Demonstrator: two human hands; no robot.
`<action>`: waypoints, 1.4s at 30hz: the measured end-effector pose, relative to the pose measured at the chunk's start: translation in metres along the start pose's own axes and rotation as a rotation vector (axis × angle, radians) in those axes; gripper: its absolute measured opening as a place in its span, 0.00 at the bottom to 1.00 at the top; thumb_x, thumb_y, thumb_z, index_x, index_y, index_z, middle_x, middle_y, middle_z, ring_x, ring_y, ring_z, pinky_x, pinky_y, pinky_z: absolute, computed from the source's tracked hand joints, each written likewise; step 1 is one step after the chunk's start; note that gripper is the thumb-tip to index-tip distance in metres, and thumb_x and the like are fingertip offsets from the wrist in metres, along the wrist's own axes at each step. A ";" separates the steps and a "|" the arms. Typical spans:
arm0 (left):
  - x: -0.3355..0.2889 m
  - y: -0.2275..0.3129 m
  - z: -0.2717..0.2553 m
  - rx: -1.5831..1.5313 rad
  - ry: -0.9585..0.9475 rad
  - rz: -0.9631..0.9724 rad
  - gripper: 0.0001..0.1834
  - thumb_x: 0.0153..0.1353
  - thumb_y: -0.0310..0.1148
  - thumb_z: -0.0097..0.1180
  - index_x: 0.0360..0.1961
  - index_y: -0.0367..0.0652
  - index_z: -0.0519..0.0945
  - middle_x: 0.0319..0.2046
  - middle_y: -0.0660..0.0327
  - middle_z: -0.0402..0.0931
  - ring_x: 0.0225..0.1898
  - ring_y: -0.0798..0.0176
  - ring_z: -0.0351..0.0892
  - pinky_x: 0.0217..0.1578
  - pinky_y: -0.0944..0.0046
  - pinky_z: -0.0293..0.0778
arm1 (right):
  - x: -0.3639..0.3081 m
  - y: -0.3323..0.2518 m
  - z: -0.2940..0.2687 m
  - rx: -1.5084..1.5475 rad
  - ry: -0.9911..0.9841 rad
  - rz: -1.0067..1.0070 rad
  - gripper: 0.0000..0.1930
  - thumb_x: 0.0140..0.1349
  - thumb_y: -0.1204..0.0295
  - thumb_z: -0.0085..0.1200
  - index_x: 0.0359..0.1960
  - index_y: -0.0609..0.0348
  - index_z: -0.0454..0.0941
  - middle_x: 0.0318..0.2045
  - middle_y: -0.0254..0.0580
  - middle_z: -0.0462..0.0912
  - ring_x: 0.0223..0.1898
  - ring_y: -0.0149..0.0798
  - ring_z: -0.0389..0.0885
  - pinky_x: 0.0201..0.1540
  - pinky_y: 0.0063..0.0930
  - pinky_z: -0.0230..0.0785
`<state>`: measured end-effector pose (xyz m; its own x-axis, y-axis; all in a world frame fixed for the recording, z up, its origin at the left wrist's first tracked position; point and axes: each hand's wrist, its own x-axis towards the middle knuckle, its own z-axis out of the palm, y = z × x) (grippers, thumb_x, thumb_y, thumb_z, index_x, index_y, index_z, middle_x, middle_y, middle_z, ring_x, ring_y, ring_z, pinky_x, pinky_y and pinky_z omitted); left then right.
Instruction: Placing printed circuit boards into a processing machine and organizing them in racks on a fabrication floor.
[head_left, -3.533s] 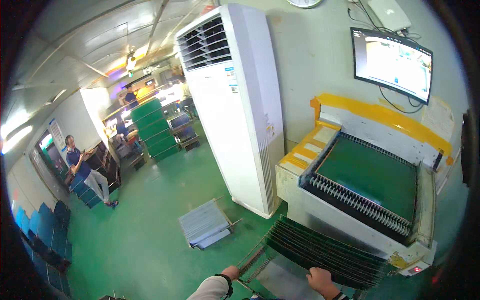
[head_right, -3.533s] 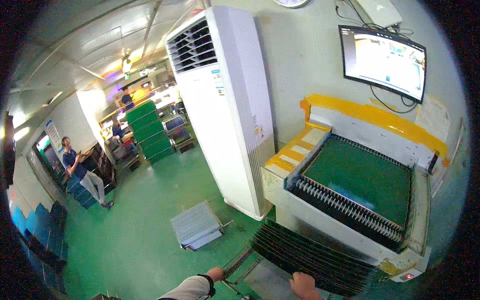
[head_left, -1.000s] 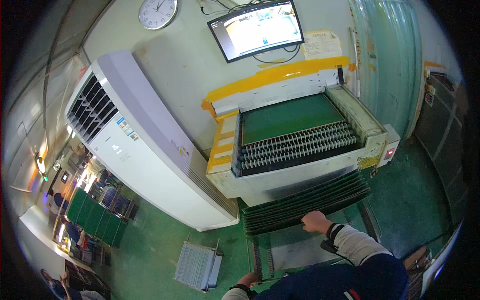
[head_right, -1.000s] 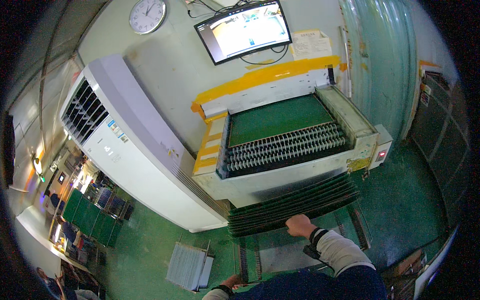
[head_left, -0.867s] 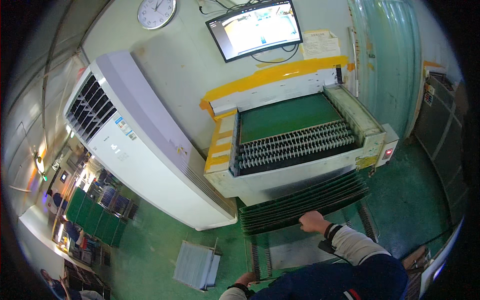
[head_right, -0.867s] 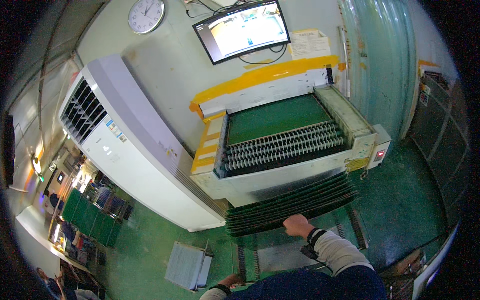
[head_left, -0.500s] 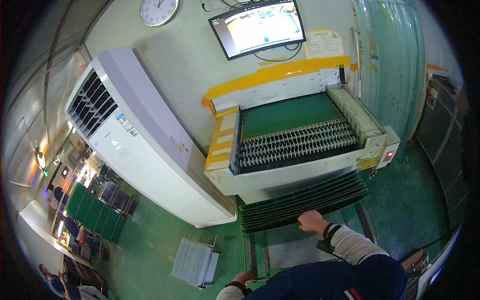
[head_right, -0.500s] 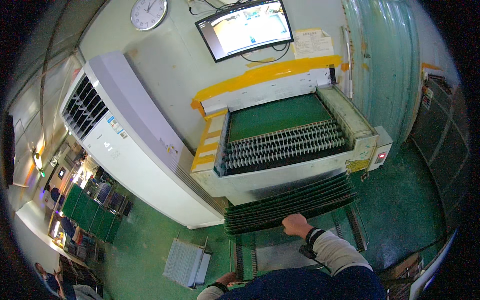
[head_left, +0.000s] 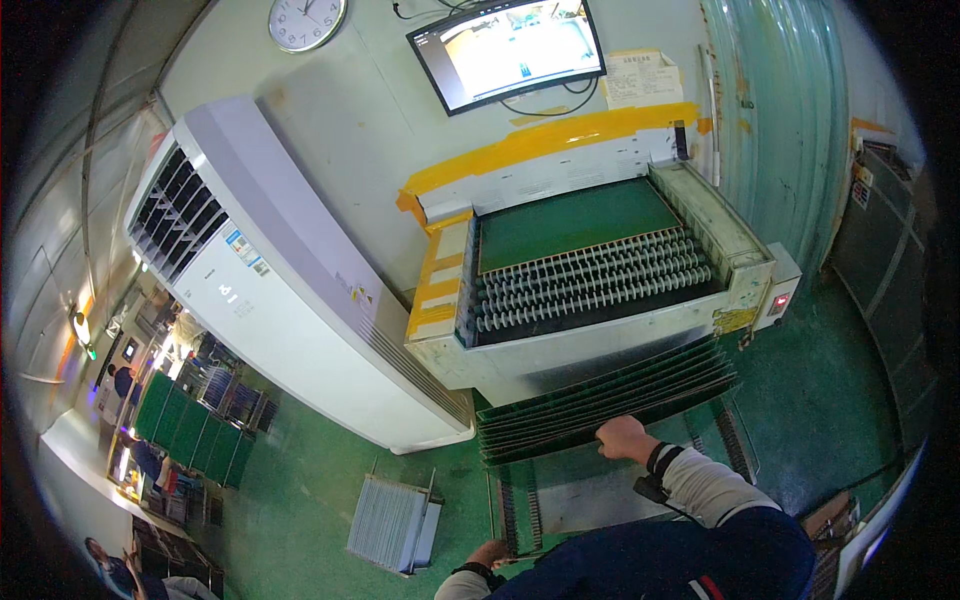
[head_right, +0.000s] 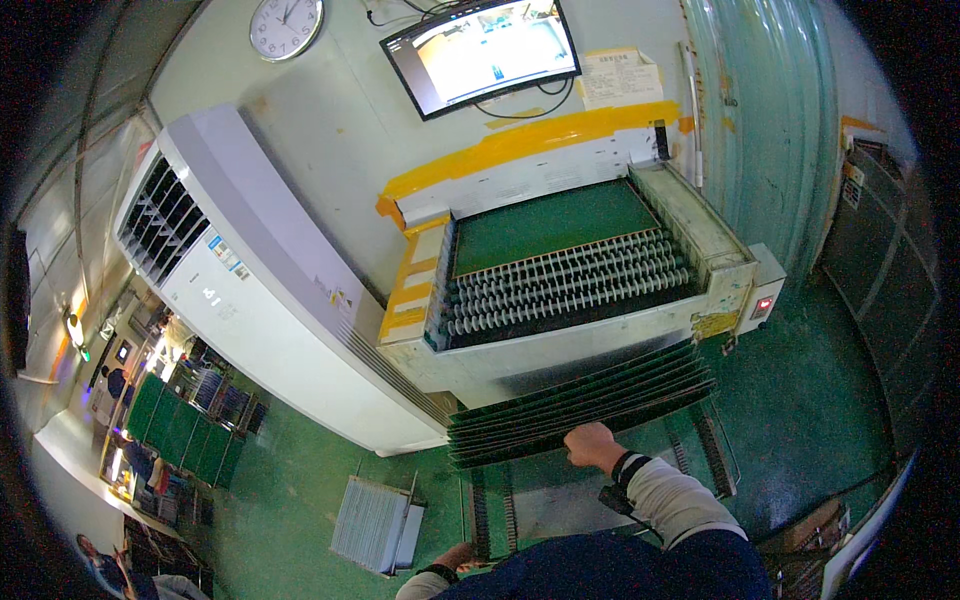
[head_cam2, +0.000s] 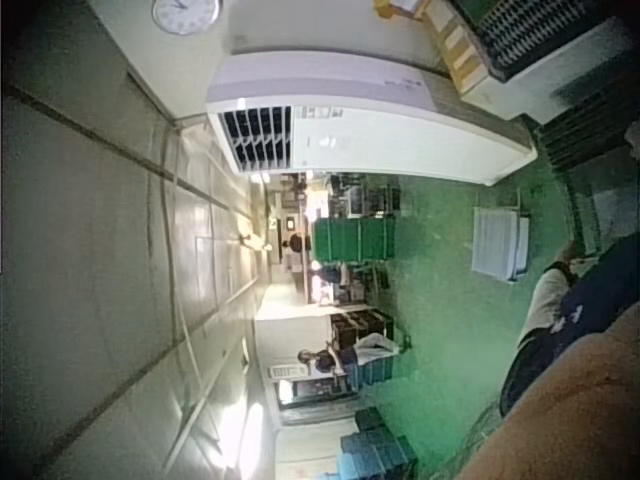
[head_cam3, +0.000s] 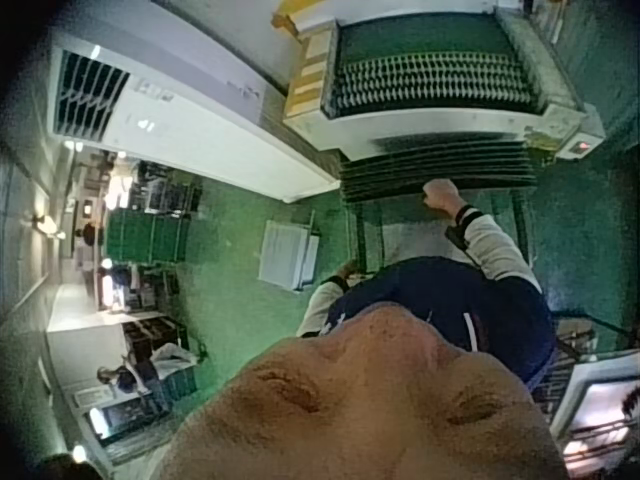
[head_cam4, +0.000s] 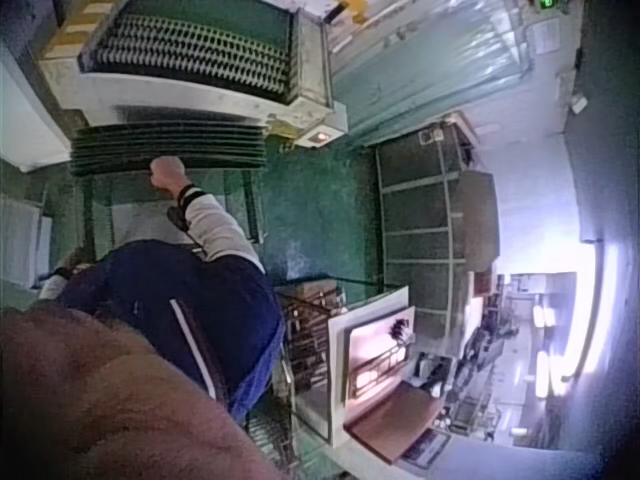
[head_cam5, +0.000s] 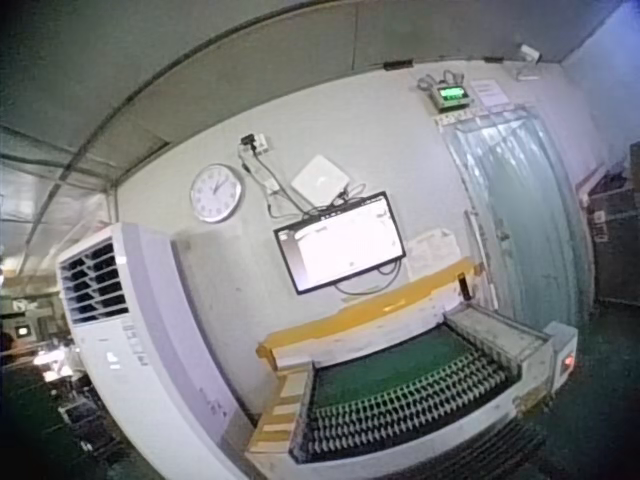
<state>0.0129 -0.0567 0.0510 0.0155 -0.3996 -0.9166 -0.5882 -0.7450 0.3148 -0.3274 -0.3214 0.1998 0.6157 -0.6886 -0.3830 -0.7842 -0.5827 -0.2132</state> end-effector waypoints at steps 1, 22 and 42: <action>0.006 -0.004 0.000 0.043 0.004 -0.030 0.10 0.59 0.35 0.48 0.32 0.39 0.76 0.20 0.62 0.72 0.17 0.67 0.65 0.17 0.63 0.62 | 0.000 -0.001 -0.001 -0.003 0.004 -0.003 0.16 0.56 0.57 0.53 0.36 0.57 0.78 0.33 0.45 0.80 0.39 0.48 0.78 0.42 0.43 0.71; 0.045 -0.044 0.009 -0.271 0.049 0.052 0.09 0.57 0.35 0.52 0.28 0.41 0.77 0.18 0.63 0.70 0.14 0.68 0.62 0.13 0.65 0.55 | -0.003 0.000 -0.003 -0.016 -0.010 0.020 0.15 0.54 0.59 0.54 0.33 0.58 0.78 0.30 0.45 0.80 0.36 0.49 0.78 0.39 0.44 0.71; 0.001 0.015 0.005 0.136 0.064 -0.051 0.15 0.57 0.40 0.53 0.39 0.39 0.77 0.29 0.59 0.77 0.22 0.64 0.72 0.22 0.61 0.69 | -0.002 0.001 -0.002 -0.033 0.030 0.012 0.12 0.53 0.62 0.54 0.32 0.57 0.80 0.30 0.44 0.81 0.36 0.47 0.80 0.39 0.43 0.73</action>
<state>-0.0004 -0.0656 0.0534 0.0967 -0.3997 -0.9115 -0.6894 -0.6874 0.2282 -0.3292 -0.3216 0.2020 0.6089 -0.7078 -0.3581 -0.7888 -0.5879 -0.1793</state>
